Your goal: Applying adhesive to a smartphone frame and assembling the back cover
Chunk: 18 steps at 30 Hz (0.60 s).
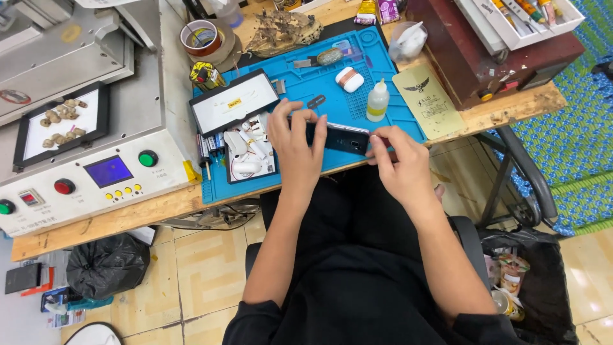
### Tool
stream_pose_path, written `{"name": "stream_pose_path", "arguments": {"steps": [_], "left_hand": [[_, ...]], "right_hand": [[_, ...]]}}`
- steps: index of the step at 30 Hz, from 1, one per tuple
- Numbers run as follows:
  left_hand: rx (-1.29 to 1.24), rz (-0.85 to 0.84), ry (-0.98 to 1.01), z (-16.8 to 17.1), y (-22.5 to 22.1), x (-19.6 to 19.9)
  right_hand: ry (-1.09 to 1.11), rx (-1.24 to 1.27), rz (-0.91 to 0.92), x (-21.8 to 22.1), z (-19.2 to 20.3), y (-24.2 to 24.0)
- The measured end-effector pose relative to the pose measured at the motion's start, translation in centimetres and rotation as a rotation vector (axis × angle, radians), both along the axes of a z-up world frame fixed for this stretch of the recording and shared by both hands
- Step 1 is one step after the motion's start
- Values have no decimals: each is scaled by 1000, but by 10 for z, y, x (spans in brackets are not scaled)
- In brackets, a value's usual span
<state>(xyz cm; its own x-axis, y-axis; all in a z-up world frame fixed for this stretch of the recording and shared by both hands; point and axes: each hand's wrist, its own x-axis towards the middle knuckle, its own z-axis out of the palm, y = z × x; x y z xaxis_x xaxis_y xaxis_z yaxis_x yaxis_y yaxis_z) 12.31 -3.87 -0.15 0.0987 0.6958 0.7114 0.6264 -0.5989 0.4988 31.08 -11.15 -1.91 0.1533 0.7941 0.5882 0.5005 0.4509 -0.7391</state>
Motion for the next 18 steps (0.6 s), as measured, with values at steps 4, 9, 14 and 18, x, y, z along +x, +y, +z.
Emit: {"name": "stream_pose_path", "arguments": {"steps": [4,9,14,18], "left_hand": [[44,-157,90,-12,-5,9],[81,-248,205,-21,-4,13],[59,-239,238,-24,0,14],[47,-233,247,-26,2,16]], "right_hand": [[-2,-6,10,1,7,1],[-121,-3,-19,8,12,5],[-221,-25,-31,12,13,9],[-155,-67,27,12,13,13]]}}
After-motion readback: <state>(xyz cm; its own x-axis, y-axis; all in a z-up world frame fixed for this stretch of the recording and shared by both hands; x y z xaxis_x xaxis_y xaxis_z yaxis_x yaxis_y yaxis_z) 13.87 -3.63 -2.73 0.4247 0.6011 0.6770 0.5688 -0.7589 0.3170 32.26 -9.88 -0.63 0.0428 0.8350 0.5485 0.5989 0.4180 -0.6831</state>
